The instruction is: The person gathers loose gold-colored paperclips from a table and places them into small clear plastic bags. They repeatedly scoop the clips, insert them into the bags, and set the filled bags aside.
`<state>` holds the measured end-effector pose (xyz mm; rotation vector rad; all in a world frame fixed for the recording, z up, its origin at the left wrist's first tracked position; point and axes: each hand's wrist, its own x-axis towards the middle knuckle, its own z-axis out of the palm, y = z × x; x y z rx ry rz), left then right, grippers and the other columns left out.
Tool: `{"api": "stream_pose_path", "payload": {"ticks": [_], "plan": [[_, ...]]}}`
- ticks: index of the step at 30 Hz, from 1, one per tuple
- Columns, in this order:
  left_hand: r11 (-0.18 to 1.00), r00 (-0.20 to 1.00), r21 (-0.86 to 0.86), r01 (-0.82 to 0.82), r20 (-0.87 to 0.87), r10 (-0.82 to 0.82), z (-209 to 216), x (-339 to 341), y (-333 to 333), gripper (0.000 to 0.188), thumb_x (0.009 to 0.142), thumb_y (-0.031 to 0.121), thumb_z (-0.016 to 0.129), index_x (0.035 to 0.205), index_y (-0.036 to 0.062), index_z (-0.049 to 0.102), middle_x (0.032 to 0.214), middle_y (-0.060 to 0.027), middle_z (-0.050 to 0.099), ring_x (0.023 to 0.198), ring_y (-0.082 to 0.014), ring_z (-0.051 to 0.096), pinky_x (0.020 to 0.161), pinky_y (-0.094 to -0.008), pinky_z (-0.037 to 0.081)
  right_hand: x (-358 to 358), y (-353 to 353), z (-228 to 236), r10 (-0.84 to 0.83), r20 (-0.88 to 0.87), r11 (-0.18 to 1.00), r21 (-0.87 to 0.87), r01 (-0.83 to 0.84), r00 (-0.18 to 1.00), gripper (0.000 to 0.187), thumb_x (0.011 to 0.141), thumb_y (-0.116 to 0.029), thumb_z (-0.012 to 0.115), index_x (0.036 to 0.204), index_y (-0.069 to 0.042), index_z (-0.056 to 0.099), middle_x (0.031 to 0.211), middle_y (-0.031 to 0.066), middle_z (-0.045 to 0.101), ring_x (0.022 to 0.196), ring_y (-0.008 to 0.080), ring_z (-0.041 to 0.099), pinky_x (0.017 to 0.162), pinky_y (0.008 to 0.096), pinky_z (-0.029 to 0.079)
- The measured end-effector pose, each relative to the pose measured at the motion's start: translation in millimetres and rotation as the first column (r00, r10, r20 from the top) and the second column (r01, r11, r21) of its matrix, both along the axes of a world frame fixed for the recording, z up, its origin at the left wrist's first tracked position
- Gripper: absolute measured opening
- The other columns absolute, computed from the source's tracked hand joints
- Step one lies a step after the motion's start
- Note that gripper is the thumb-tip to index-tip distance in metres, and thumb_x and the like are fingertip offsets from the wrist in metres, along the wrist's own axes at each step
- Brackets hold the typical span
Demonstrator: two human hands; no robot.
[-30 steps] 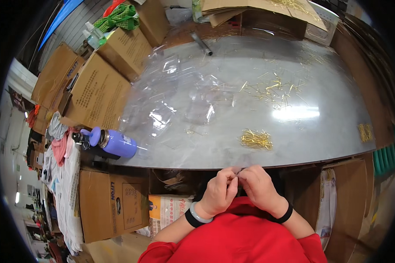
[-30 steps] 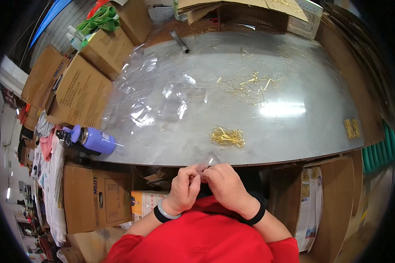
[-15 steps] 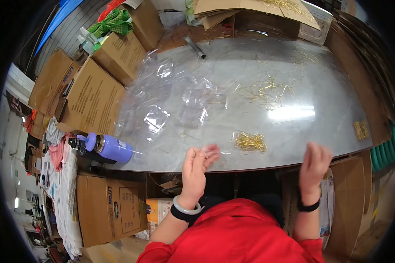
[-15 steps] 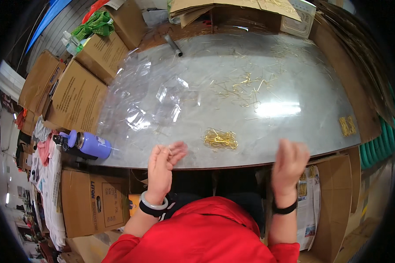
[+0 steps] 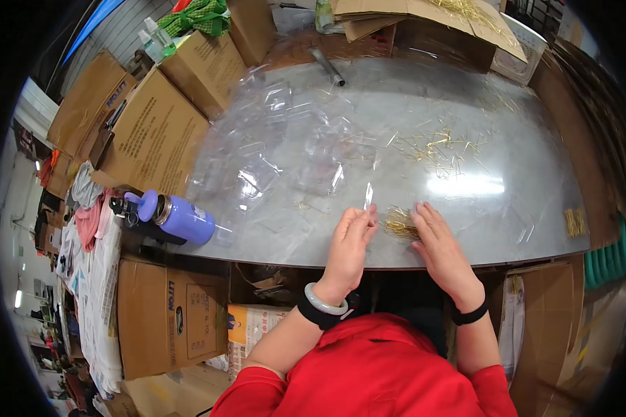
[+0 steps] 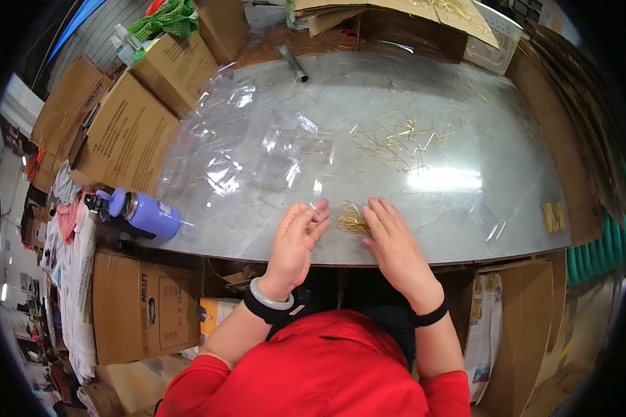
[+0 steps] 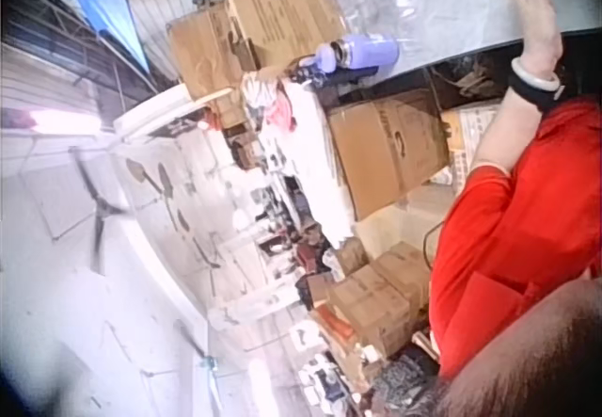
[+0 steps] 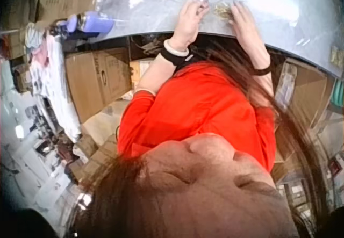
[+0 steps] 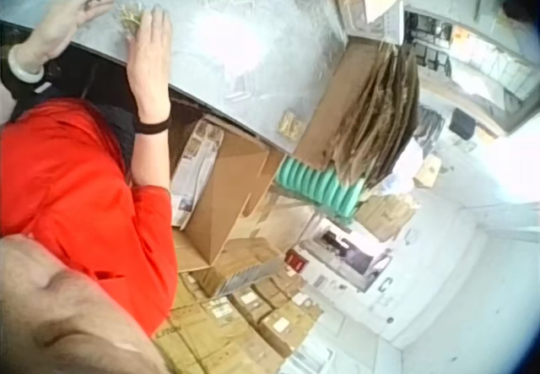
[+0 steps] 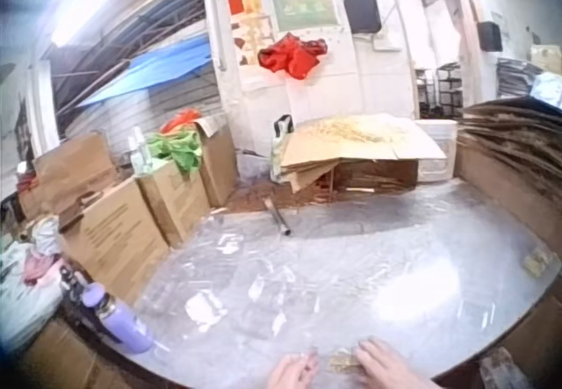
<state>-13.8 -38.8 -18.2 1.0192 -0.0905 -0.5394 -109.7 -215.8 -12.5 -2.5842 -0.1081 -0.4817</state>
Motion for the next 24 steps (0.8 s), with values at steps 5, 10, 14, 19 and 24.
{"api": "stream_pose_path", "payload": {"ticks": [5,10,14,19,24], "plan": [[0.998,0.994,-0.057,0.022,-0.106,-0.028,7,-9,3,0.016,0.104,0.014,0.048,0.093,0.0026,0.053,0.134,-0.0224,0.054,0.128,-0.0319,0.055,0.112,-0.0463,0.044,4,0,-6,0.041,-0.003,0.997,-0.065,-0.042,0.999,0.041,0.09,0.001,0.059,0.131,0.0,0.055,0.135,0.0157,0.056,0.131,0.0363,0.051,0.113,0.0478,0.04],[0.999,0.996,-0.053,-0.003,-0.091,-0.002,0,-21,43,0.013,0.1,0.006,0.054,0.088,0.0014,0.051,0.127,-0.025,0.058,0.117,-0.0339,0.063,0.101,-0.0469,0.054,0,1,-7,0.046,0.023,0.996,-0.074,-0.044,0.999,0.04,0.088,0.004,0.058,0.127,0.001,0.057,0.129,0.0159,0.058,0.127,0.0366,0.054,0.111,0.0461,0.043],[0.979,0.986,0.167,0.12,-0.133,-0.098,-3,-42,84,0.016,0.092,-0.006,0.058,0.087,0.0021,0.045,0.114,-0.0254,0.062,0.098,-0.0332,0.071,0.08,-0.0432,0.063,2,8,-5,0.021,0.053,0.999,-0.046,-0.018,0.998,0.039,0.086,0.008,0.057,0.124,0.002,0.057,0.124,0.0168,0.059,0.123,0.0375,0.056,0.107,0.0449,0.046],[0.81,0.888,0.383,0.443,-0.309,-0.34,-23,-59,106,0.046,0.089,-0.006,0.058,0.126,0.0037,0.033,0.102,-0.0127,0.053,0.093,-0.0273,0.069,0.079,-0.0402,0.063,4,28,-8,-0.095,0.109,0.995,-0.024,0.098,0.989,0.037,0.084,0.011,0.056,0.12,0.003,0.058,0.12,0.0175,0.059,0.119,0.0386,0.058,0.102,0.0452,0.049],[0.848,0.853,0.293,0.441,-0.43,-0.295,-27,-58,90,0.05,0.098,0.002,0.052,0.143,0.0048,0.029,0.115,-0.0163,0.047,0.106,-0.0293,0.063,0.087,-0.0456,0.062,8,38,-15,-0.182,0.103,0.983,0.03,0.18,0.978,0.039,0.082,0.012,0.055,0.12,0.003,0.058,0.121,0.018,0.059,0.119,0.0399,0.058,0.101,0.0456,0.049]]}}
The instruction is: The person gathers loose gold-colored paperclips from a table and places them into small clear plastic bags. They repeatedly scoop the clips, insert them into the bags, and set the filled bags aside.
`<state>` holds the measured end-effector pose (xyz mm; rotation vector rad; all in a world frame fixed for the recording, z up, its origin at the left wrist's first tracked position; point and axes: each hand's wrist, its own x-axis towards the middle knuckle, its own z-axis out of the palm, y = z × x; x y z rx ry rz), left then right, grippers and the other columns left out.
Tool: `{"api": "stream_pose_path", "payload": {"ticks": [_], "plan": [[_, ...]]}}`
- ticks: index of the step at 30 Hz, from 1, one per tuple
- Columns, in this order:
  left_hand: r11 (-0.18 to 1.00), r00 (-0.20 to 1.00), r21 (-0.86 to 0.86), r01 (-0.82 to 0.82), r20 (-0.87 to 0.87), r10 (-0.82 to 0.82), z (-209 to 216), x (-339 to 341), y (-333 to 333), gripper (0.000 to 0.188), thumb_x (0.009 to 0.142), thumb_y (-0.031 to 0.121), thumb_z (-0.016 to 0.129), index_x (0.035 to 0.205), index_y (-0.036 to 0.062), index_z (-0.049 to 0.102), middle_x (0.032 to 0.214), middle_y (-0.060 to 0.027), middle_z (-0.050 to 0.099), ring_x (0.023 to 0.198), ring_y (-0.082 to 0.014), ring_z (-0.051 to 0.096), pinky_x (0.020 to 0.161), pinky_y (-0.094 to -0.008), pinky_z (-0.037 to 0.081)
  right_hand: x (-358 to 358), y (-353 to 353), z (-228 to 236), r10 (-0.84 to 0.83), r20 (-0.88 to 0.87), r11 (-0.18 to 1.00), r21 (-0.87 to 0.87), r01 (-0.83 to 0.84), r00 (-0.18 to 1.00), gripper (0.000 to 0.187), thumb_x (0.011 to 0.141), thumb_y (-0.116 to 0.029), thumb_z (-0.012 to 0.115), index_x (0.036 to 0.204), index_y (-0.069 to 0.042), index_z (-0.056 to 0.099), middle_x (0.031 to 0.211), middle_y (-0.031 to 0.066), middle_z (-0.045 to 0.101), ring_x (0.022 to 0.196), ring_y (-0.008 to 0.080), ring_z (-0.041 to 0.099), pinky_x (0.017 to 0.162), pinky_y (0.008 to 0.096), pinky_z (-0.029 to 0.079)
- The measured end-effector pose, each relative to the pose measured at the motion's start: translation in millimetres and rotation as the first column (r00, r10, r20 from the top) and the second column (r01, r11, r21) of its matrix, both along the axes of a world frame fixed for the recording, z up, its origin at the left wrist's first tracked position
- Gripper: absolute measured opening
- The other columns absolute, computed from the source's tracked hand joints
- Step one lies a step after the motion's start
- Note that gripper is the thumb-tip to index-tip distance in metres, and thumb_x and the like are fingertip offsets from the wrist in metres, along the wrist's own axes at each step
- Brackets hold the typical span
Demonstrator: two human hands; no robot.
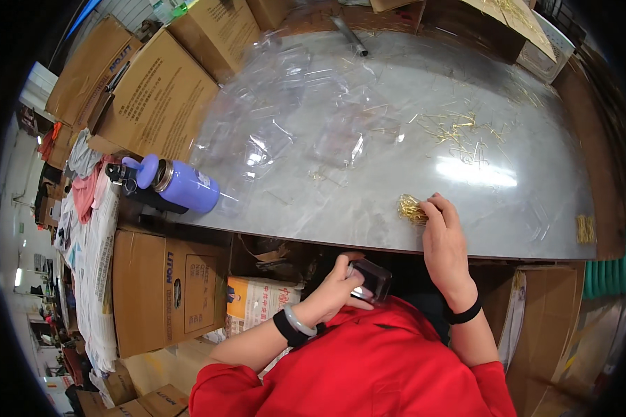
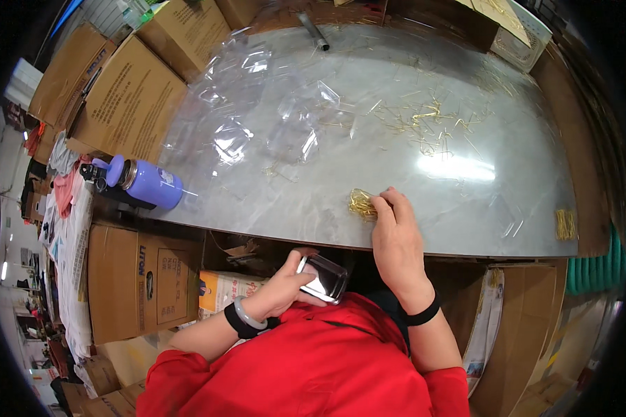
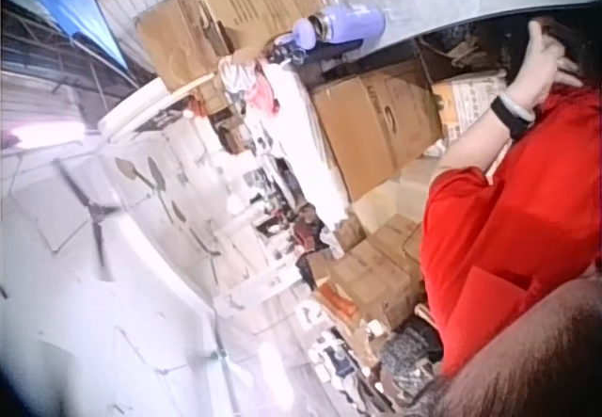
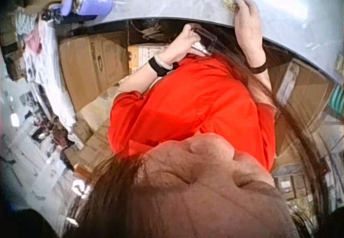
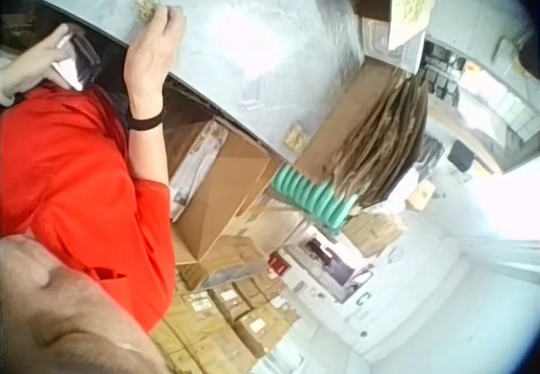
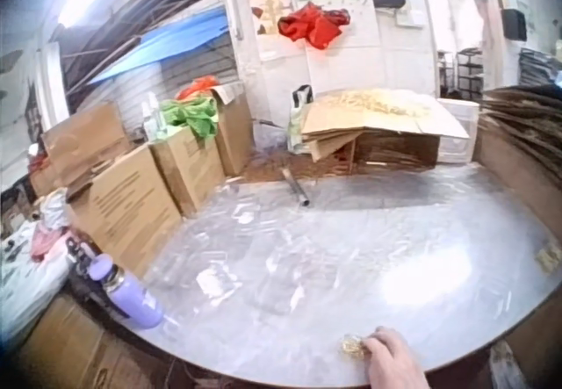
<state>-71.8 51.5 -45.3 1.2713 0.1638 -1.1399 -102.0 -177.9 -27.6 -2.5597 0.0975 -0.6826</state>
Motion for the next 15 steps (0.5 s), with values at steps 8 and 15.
{"api": "stream_pose_path", "payload": {"ticks": [8,15], "plan": [[0.874,0.911,-0.42,-0.244,-0.408,0.059,9,11,-19,0.044,0.104,0.001,0.04,0.146,-0.0006,0.026,0.145,-0.0281,0.038,0.134,-0.0439,0.048,0.116,-0.0511,0.041,0,0,4,0.115,-0.028,0.991,-0.067,-0.116,0.993,0.043,0.081,0.01,0.054,0.123,0.003,0.058,0.125,0.0202,0.057,0.122,0.0409,0.055,0.104,0.0471,0.047],[0.78,0.901,-0.549,-0.3,-0.432,0.042,-2,3,-13,0.052,0.101,-0.006,0.044,0.149,0.0028,0.025,0.146,-0.0236,0.039,0.138,-0.0388,0.044,0.12,-0.0511,0.035,-39,33,8,0.241,-0.102,0.97,-0.001,-0.242,0.965,0.048,0.079,0.006,0.058,0.127,0.003,0.057,0.129,0.0185,0.056,0.128,0.0404,0.052,0.109,0.0516,0.044]]}}
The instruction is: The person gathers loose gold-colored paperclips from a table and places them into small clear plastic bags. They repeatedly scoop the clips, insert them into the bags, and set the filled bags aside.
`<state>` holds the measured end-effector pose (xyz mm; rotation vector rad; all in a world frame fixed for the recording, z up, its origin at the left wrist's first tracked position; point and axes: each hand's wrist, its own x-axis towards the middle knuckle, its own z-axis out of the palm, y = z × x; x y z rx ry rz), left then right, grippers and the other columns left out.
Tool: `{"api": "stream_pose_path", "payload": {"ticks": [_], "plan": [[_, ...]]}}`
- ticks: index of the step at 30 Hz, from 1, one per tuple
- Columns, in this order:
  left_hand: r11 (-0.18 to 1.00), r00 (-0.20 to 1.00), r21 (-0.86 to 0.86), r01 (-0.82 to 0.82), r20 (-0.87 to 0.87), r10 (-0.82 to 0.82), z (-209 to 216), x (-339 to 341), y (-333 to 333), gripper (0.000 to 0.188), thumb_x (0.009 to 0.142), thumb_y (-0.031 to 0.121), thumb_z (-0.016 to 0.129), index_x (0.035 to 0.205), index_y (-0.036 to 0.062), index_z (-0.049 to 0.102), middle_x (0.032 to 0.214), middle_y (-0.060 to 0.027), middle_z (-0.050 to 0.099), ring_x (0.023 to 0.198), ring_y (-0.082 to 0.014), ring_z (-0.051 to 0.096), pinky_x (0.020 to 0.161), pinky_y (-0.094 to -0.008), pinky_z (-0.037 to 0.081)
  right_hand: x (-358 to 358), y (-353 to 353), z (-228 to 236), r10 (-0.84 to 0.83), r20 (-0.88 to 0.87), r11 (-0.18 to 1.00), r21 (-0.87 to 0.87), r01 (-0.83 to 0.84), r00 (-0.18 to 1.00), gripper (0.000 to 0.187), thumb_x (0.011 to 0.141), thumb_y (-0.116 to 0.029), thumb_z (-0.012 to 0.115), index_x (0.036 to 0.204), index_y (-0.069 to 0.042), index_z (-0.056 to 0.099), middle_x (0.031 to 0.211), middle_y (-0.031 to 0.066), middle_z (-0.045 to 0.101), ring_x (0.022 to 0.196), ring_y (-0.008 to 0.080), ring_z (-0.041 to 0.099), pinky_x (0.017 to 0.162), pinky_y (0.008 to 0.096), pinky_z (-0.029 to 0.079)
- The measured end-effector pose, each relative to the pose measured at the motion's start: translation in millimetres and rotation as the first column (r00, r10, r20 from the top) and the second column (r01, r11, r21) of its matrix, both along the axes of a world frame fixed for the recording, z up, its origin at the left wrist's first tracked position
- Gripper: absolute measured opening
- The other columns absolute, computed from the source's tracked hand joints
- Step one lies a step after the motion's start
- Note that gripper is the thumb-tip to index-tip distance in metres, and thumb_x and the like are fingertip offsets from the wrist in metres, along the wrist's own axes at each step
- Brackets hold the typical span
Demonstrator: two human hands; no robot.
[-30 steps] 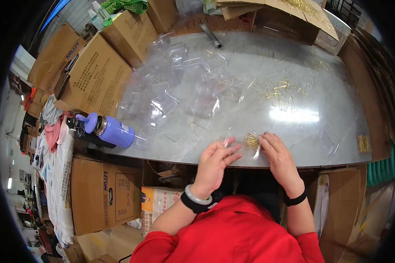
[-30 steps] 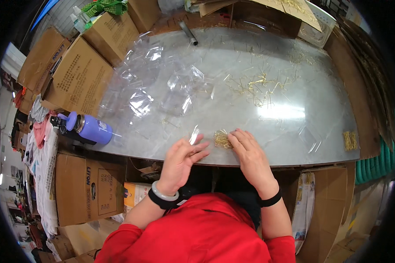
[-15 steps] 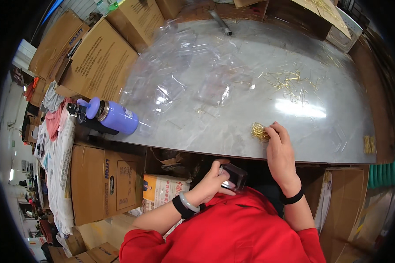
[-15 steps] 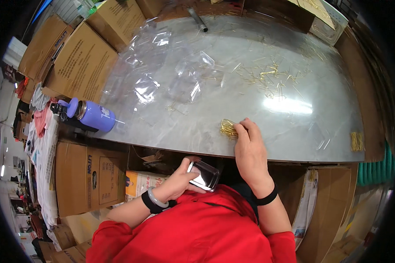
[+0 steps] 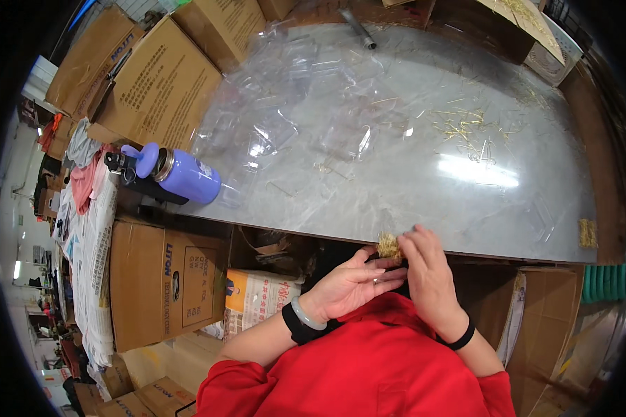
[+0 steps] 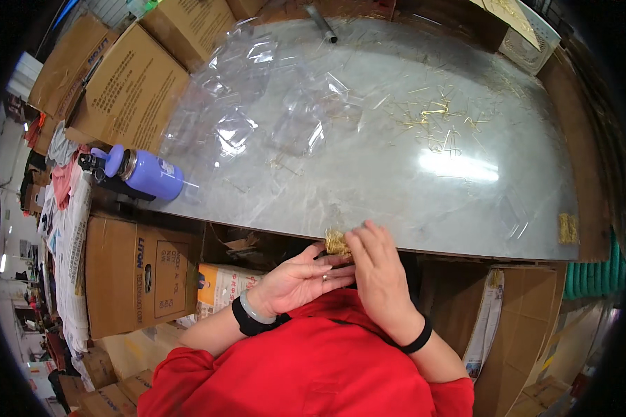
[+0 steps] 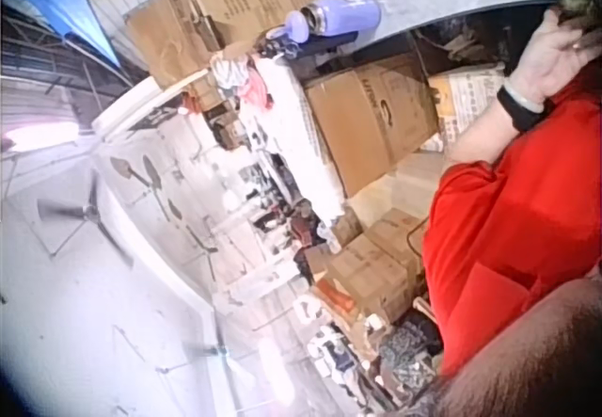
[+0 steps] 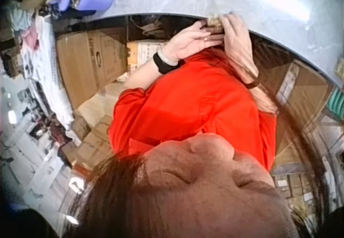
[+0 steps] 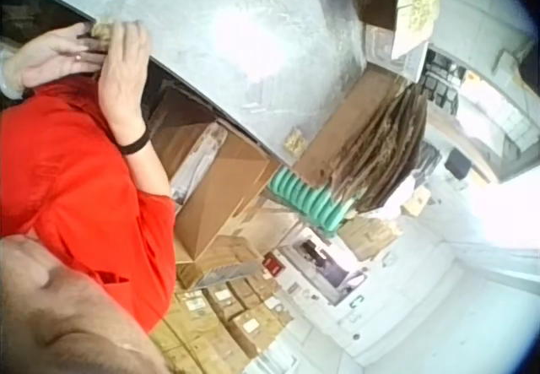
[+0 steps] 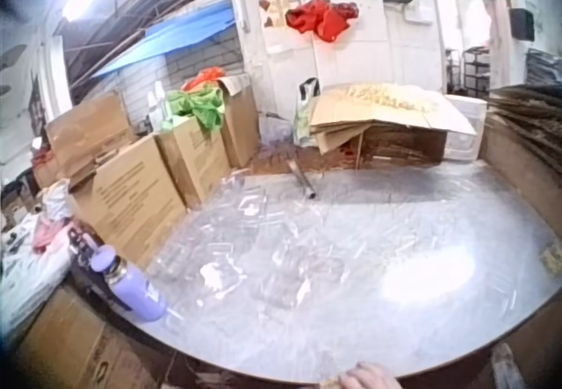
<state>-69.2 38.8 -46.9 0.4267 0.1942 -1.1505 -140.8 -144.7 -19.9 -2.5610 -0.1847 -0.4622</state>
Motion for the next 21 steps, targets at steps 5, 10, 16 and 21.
{"api": "stream_pose_path", "payload": {"ticks": [5,10,16,21], "plan": [[0.998,0.997,0.039,0.04,0.065,-0.043,-3,-7,3,0.056,0.101,-0.005,0.046,0.151,0.0075,0.024,0.146,-0.0171,0.04,0.14,-0.0314,0.044,0.12,-0.0483,0.035,-16,3,-2,0.107,-0.017,0.994,0.019,-0.107,0.994,0.047,0.078,0.008,0.061,0.125,0.002,0.06,0.127,0.0173,0.057,0.13,0.0384,0.052,0.112,0.0525,0.042],[0.985,0.936,0.124,0.121,0.315,-0.155,19,-19,8,0.063,0.103,-0.001,0.047,0.156,0.011,0.017,0.149,-0.0136,0.037,0.139,-0.0243,0.043,0.117,-0.0418,0.038,-25,-2,-8,0.183,0.023,0.961,0.206,-0.184,0.983,0.051,0.076,0.014,0.06,0.124,-0.001,0.062,0.123,0.0171,0.06,0.123,0.0395,0.057,0.109,0.0527,0.045],[0.976,0.63,0.214,-0.038,0.763,-0.143,32,-10,-1,0.07,0.104,0.0,0.047,0.16,0.0062,0.006,0.15,-0.0145,0.037,0.134,-0.0203,0.047,0.112,-0.0382,0.044,-5,-2,-1,0.102,0.185,0.971,0.193,-0.138,0.977,0.047,0.076,0.015,0.059,0.12,-0.001,0.064,0.119,0.0162,0.061,0.118,0.0381,0.06,0.106,0.0518,0.047],[0.772,0.119,0.467,-0.431,0.877,-0.465,38,11,-22,0.057,0.107,0.012,0.045,0.156,-0.0048,0.023,0.127,-0.0257,0.058,0.122,-0.0294,0.055,0.097,-0.0391,0.048,27,-10,-9,0.0,0.221,0.971,0.235,-0.053,0.975,0.046,0.079,0.016,0.057,0.122,0.001,0.061,0.118,0.0169,0.059,0.116,0.0396,0.059,0.103,0.0491,0.049]]}}
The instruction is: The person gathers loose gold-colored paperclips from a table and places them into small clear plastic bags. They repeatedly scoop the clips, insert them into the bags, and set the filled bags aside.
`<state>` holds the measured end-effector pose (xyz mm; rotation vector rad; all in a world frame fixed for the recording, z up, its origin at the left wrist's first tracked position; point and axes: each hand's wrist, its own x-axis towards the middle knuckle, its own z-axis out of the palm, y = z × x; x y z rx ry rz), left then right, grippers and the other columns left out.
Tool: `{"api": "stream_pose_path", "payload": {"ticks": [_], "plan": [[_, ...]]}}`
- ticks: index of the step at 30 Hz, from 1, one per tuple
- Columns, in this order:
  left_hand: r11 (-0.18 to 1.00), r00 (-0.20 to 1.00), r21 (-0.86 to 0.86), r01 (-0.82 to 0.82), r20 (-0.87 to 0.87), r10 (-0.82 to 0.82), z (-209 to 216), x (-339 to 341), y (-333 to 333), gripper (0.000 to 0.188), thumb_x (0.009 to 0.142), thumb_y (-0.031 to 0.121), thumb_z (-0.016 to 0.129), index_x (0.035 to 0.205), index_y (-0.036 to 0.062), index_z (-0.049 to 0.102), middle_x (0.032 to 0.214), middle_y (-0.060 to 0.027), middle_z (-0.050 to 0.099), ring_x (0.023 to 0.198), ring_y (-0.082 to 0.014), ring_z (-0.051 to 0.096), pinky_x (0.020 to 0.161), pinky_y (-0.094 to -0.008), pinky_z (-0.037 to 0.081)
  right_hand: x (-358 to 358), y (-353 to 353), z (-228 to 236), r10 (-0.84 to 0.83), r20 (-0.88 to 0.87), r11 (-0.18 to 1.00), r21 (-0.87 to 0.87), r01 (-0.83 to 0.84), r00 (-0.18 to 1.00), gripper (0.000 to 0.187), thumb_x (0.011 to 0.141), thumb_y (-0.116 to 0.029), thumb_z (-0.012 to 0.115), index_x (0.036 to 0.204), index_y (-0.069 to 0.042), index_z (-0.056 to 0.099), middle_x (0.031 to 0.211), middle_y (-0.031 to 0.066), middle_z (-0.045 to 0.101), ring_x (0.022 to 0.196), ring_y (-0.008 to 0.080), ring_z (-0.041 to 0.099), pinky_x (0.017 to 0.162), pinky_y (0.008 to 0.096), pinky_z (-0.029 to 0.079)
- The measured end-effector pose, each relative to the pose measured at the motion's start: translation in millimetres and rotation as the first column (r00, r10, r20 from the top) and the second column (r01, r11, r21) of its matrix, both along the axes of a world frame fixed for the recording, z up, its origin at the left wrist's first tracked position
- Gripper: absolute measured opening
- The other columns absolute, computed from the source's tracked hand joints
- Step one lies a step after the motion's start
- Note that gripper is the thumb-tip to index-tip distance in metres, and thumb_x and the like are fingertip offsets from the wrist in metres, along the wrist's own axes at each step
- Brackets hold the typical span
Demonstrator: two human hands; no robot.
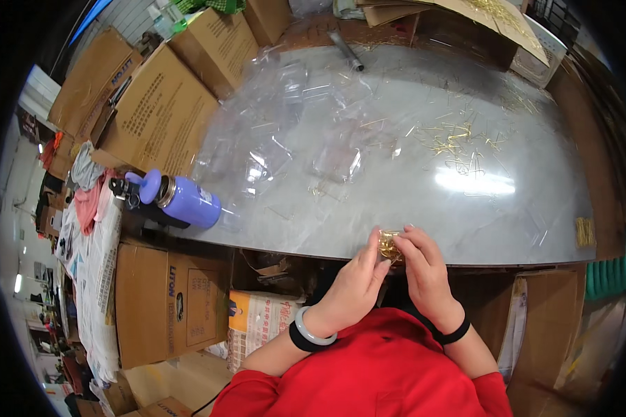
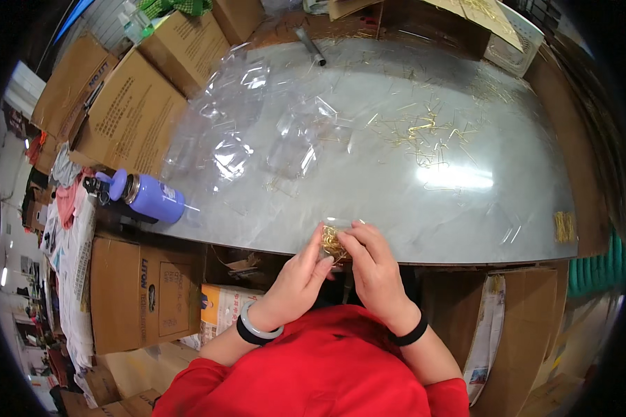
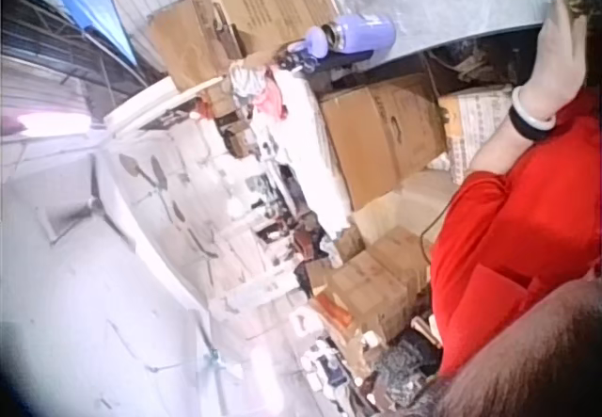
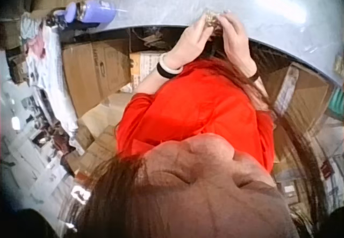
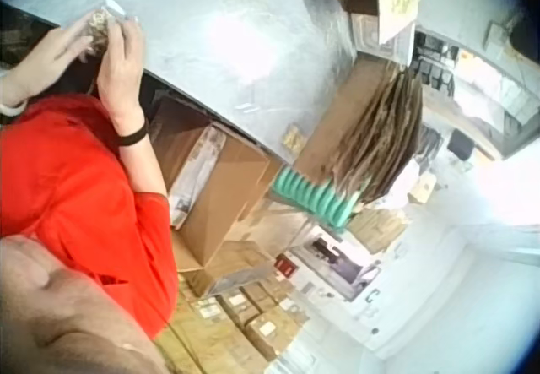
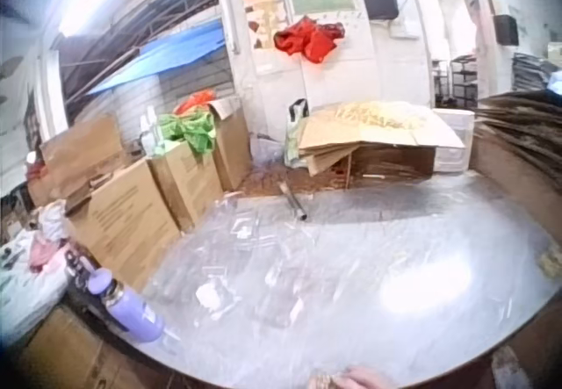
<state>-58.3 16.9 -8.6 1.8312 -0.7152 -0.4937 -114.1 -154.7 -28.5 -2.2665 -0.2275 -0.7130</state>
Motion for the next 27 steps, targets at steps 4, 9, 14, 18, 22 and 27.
{"api": "stream_pose_path", "payload": {"ticks": [4,9,14,18,22,27], "plan": [[0.941,0.823,0.285,-0.181,0.568,-0.014,-4,2,-6,0.063,0.102,0.014,0.051,0.154,-0.0084,0.024,0.143,-0.0291,0.046,0.124,-0.0397,0.049,0.103,-0.0478,0.039,8,-6,5,0.001,0.001,0.997,-0.077,-0.001,1.0,0.045,0.078,0.015,0.06,0.12,0.001,0.062,0.117,0.0162,0.059,0.115,0.0385,0.059,0.101,0.047,0.05],[0.908,0.74,0.359,-0.215,0.667,-0.088,-11,5,-8,0.065,0.098,0.02,0.055,0.151,-0.0092,0.031,0.159,-0.0266,0.028,0.144,-0.0439,0.031,0.114,-0.0568,0.026,10,-15,3,0.055,-0.029,0.997,-0.061,-0.057,0.998,0.046,0.073,0.015,0.062,0.117,0.001,0.063,0.117,0.016,0.058,0.116,0.0372,0.058,0.102,0.0453,0.05],[0.945,0.735,0.291,-0.152,0.672,-0.089,-24,7,-10,0.062,0.096,0.017,0.057,0.149,-0.0079,0.035,0.159,-0.0267,0.027,0.147,-0.0454,0.026,0.118,-0.059,0.02,11,-14,8,0.062,0.005,0.997,-0.052,-0.062,0.998,0.048,0.071,0.014,0.061,0.116,-0.002,0.065,0.122,0.0177,0.057,0.117,0.0384,0.057,0.104,0.0488,0.047],[0.999,0.826,0.043,-0.012,0.563,-0.014,-24,15,-13,0.063,0.092,0.012,0.061,0.146,-0.0078,0.037,0.157,-0.0278,0.03,0.146,-0.0466,0.027,0.119,-0.0582,0.021,12,-21,12,0.038,0.018,0.991,-0.132,-0.036,0.999,0.047,0.071,0.012,0.062,0.114,-0.004,0.066,0.126,0.0182,0.057,0.118,0.0396,0.057,0.106,0.051,0.046],[0.999,0.846,-0.023,0.029,0.532,-0.012,-17,21,-19,0.068,0.087,0.01,0.064,0.146,-0.0079,0.035,0.153,-0.028,0.035,0.144,-0.0461,0.03,0.118,-0.0525,0.028,11,-24,14,0.051,-0.007,0.994,-0.094,-0.052,0.999,0.038,0.072,0.01,0.063,0.107,-0.002,0.067,0.127,0.0183,0.057,0.119,0.0385,0.058,0.108,0.0523,0.045],[0.998,0.821,0.049,0.049,0.567,-0.069,-24,24,-25,0.07,0.088,0.006,0.065,0.149,-0.0056,0.032,0.151,-0.0264,0.038,0.142,-0.0451,0.036,0.116,-0.0493,0.034,9,-16,12,0.008,-0.023,0.986,-0.167,-0.012,1.0,0.027,0.075,0.006,0.062,0.101,0.001,0.065,0.126,0.0186,0.057,0.118,0.037,0.058,0.107,0.0503,0.047]]}}
